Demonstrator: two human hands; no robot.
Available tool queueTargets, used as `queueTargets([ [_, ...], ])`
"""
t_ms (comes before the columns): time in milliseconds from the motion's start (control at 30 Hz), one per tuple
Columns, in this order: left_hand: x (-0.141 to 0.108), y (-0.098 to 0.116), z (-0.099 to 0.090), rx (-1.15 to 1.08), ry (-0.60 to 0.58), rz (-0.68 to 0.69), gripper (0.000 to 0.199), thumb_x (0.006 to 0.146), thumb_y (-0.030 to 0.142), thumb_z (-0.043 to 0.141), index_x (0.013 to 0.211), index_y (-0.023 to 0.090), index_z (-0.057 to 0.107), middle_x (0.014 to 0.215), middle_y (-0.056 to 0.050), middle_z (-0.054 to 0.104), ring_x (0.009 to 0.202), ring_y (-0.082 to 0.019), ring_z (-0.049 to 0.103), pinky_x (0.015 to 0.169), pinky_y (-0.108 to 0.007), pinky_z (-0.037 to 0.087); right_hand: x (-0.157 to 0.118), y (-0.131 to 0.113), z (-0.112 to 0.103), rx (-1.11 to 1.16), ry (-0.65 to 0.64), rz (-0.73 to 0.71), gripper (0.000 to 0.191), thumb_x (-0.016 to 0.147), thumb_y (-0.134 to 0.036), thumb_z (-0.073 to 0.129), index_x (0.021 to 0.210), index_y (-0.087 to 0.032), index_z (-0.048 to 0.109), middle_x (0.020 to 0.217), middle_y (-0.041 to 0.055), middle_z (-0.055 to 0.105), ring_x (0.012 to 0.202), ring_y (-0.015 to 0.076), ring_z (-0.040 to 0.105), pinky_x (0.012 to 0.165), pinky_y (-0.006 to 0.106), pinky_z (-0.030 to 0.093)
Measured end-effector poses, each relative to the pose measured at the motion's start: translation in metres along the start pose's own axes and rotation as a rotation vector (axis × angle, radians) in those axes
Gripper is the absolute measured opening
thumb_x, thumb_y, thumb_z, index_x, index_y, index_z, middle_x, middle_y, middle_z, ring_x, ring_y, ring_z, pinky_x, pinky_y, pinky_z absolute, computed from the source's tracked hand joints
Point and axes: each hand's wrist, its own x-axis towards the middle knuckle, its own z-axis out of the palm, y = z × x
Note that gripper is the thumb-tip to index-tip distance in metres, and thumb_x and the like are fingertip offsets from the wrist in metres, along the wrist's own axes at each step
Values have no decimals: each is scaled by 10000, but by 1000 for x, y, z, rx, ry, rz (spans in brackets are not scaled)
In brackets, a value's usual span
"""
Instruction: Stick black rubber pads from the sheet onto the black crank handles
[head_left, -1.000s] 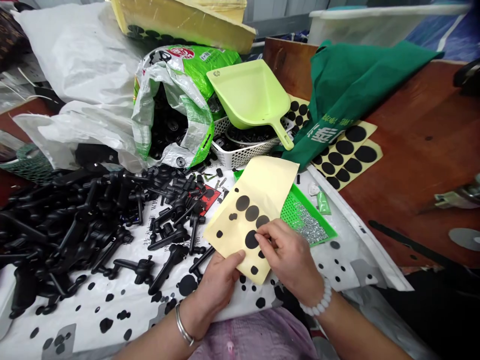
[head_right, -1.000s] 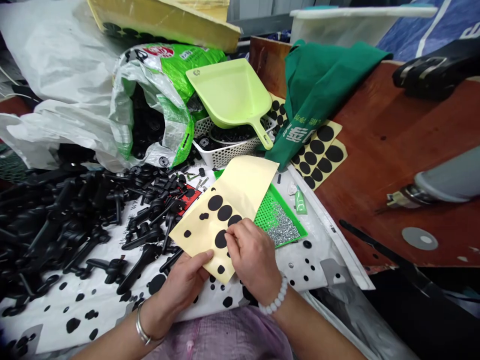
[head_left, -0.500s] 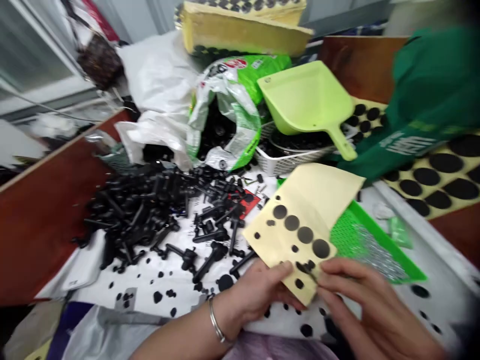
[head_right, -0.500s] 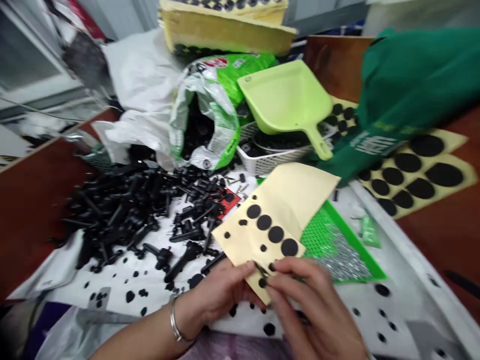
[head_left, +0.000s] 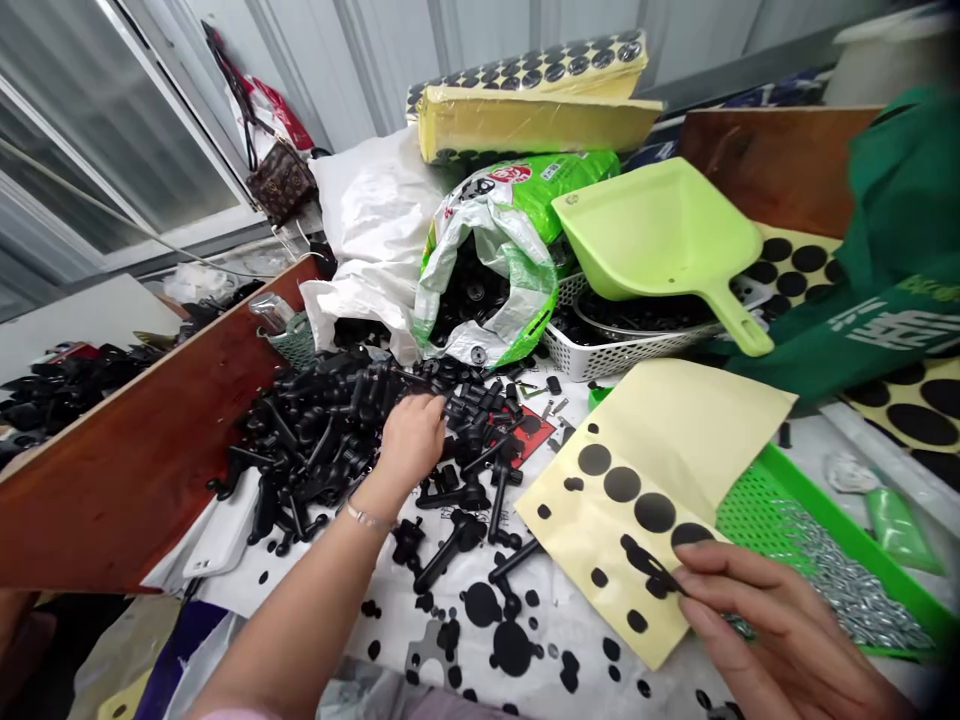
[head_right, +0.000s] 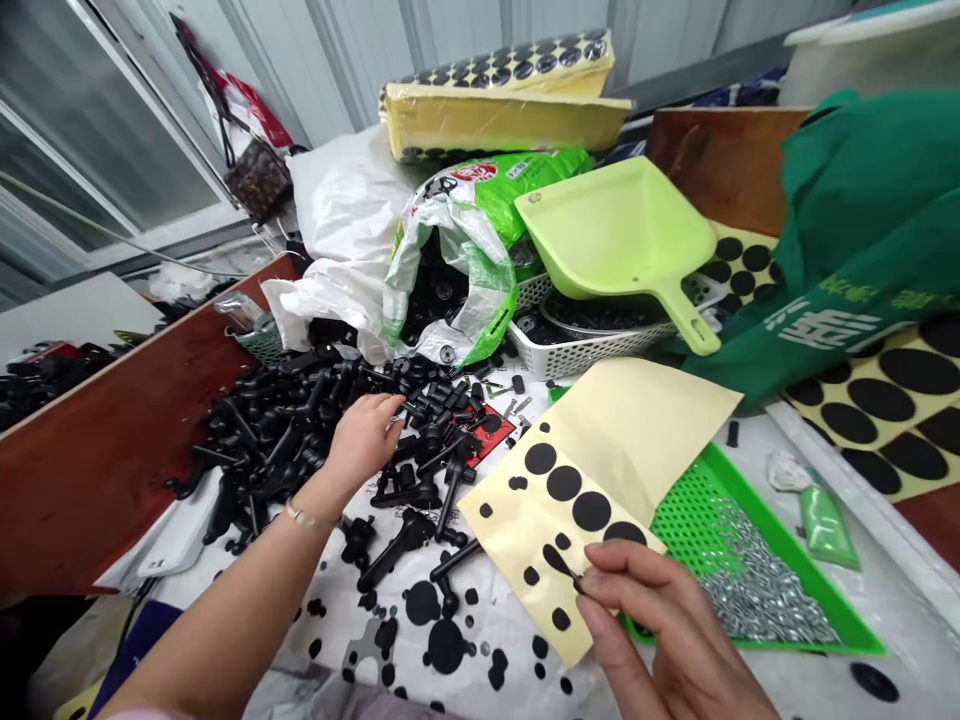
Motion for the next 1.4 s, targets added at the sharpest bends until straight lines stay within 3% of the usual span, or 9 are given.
queueTargets([
  [133,38,-22,16,145,3,182,165,868,269,556,952,147,629,1047,-84,631,1020,-230,564,915,-458,415,0,-8,-2,53,60,48,70,809,-211,603,853,-244,647,1010,84,599,901,256,601,606,339,529],
  [233,41,-24,17,195,54,320,141,871,227,536,919,147,642,979,-90,662,967,-225,592,924,-455,417,-2,-5,-8,82,93,43,112,814,-165,584,871,-239,646,1040,76,581,938,239,582,608,299,525],
  [467,-16,38,1,146,244,641,244,833,132,541,1066,146,611,1005,-89,689,973,-207,589,997,-434,386,13,-14,-3,133,-131,207,479,850,-263,570,1304,-260,415,1165,84,552,997,225,564,836,362,516],
  [633,-61,80,12,-1,290,854,347,764,35,604,1105,100,581,936,-113,679,904,-217,584,951,-462,425,15,-25,23,135,-187,185,636,821,-279,626,1364,-293,297,1178,74,541,1019,233,535,868,411,483],
  [767,-82,88,21,-212,142,659,450,783,48,581,1221,138,532,951,-118,654,892,-224,579,876,-442,467,10,-23,24,112,-196,145,547,860,-216,562,1337,-325,320,1112,43,569,1029,208,540,873,376,478],
  [933,-88,99,13,-963,-658,107,520,830,217,592,1330,240,450,1165,-91,606,780,-150,608,660,-261,530,9,-15,10,153,-401,63,628,842,-176,574,1374,-322,275,1226,51,537,1123,210,520,985,377,420],
  [1000,-88,103,12,-1204,-799,-82,465,819,226,608,1274,224,514,1120,-81,621,605,-79,563,527,-192,497,11,-14,6,181,-422,56,637,824,-171,600,1369,-315,303,1245,55,523,1119,211,520,969,361,431],
  [1200,-92,104,26,-1368,-614,-373,486,701,231,731,1140,116,557,857,-63,671,513,-56,518,490,-181,475,29,-15,-1,400,-49,371,80,829,-224,623,889,-275,641,941,0,605,920,158,565,849,292,447],
  [1400,-91,106,29,-1336,-545,-391,515,704,242,725,1160,98,534,841,-62,665,567,-81,561,519,-192,454,35,-27,0,656,-138,739,88,734,-295,707,697,-225,668,1015,25,618,1007,196,531,893,326,388],
])
